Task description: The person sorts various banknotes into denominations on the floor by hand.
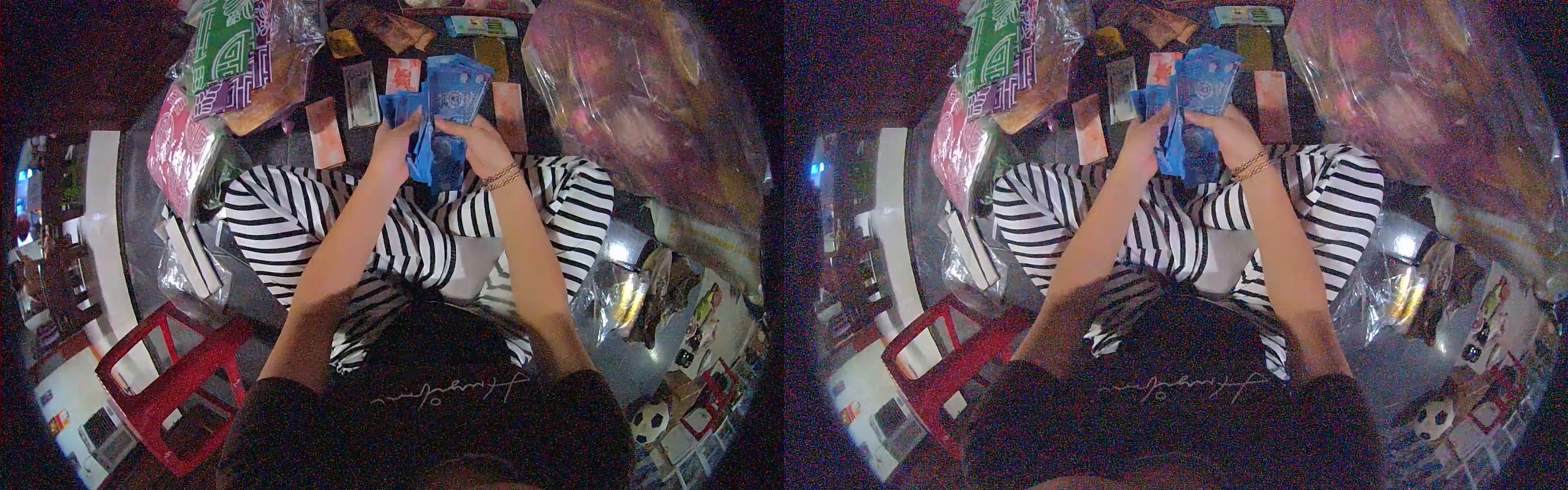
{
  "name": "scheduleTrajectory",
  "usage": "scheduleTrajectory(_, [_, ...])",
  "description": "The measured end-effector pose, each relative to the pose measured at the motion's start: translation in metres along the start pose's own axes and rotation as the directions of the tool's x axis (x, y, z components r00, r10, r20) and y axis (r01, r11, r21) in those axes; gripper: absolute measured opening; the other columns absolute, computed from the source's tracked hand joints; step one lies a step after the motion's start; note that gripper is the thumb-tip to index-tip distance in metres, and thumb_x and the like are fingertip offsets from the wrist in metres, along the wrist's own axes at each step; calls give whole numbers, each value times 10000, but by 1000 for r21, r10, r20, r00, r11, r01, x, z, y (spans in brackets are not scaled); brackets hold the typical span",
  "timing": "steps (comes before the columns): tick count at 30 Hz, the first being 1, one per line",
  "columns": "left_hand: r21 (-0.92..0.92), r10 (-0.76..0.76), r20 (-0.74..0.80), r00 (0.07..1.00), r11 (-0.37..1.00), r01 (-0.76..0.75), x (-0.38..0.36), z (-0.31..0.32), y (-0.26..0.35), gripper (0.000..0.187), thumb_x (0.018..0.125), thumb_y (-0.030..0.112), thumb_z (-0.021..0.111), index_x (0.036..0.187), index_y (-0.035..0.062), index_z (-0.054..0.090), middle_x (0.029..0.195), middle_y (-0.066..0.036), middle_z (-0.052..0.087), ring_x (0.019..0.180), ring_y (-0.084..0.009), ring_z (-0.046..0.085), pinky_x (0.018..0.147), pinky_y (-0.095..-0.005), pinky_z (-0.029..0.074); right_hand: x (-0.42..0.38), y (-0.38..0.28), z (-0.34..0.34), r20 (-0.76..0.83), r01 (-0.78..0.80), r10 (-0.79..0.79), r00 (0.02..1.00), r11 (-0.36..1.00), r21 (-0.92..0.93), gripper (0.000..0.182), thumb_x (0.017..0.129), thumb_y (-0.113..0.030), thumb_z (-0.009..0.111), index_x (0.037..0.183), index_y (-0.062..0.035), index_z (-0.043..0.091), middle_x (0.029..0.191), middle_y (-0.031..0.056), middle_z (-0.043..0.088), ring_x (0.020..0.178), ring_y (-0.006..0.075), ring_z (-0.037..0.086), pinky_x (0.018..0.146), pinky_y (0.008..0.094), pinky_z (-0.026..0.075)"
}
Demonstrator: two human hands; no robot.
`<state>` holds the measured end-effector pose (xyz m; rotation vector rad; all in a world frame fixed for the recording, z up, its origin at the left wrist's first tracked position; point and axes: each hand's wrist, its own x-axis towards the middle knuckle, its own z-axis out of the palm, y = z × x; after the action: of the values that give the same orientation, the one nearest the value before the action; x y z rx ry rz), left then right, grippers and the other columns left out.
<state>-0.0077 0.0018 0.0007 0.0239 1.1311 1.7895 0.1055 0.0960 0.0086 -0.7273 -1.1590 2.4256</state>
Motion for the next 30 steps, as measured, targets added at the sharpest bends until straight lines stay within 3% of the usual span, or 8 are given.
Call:
scheduleTrajectory(2, [-12,-12,-30,999,1000,12,0,2,2,248,840,141,562,1053,27,508,954,-77,597,818,-190,598,686,-325,492,-1,-5,-2,-9,-6,6,1000,1000,9,310,742,-83,637,1035,-25,551,995,65,605,922,171,565,827,309,426])
scheduleTrajectory(5, [-207,-106,16,994,973,107,0,1,4,260,853,171,547,1061,22,498,959,-76,593,813,-195,598,686,-328,494,-1,-14,-11,-58,-21,27,998,994,105,311,741,-82,644,1032,-20,551,995,68,604,923,184,570,823,317,437])
scheduleTrajectory(7, [-144,-72,-139,988,988,52,2,-2,0,223,862,173,532,1029,26,519,947,-78,594,806,-202,597,683,-342,495,0,-18,-16,-47,-26,33,998,990,137,316,740,-85,650,1029,-10,548,985,70,606,896,193,584,800,320,454])
scheduleTrajectory(11, [-61,-33,-118,992,998,26,2,-7,-3,198,852,163,545,992,23,539,925,-81,597,801,-206,596,680,-348,498,2,-16,-22,23,-100,99,995,993,70,278,746,-80,638,1000,5,561,945,82,619,838,181,600,764,310,467])
scheduleTrajectory(16, [18,-16,-125,992,1000,18,4,-11,-6,214,756,-50,478,941,14,564,881,-95,607,754,-225,612,644,-370,513,-3,-10,1,89,-87,85,992,996,13,257,751,-79,627,987,2,569,931,82,622,823,166,599,747,301,468])
scheduleTrajectory(25, [244,67,-83,994,969,-44,4,-10,-13,202,737,-48,521,924,13,569,803,-84,613,675,-212,608,575,-341,503,3,2,-6,51,-24,25,998,999,-30,296,735,-77,635,1013,-9,559,937,75,622,817,169,599,747,299,468])
scheduleTrajectory(28, [263,-48,-64,997,963,63,-3,-5,-6,206,734,-48,532,927,13,567,817,-84,615,681,-210,609,584,-337,504,4,3,-8,18,-49,49,999,998,-34,297,730,-85,642,1008,-15,564,932,75,623,812,172,600,743,302,469])
scheduleTrajectory(30, [262,-20,-50,999,964,32,-2,-5,-8,212,732,-51,532,932,12,566,824,-85,616,684,-207,611,587,-334,505,5,3,-9,-4,-77,77,997,996,-37,295,729,-91,646,1003,-17,567,930,73,624,811,172,600,741,303,469])
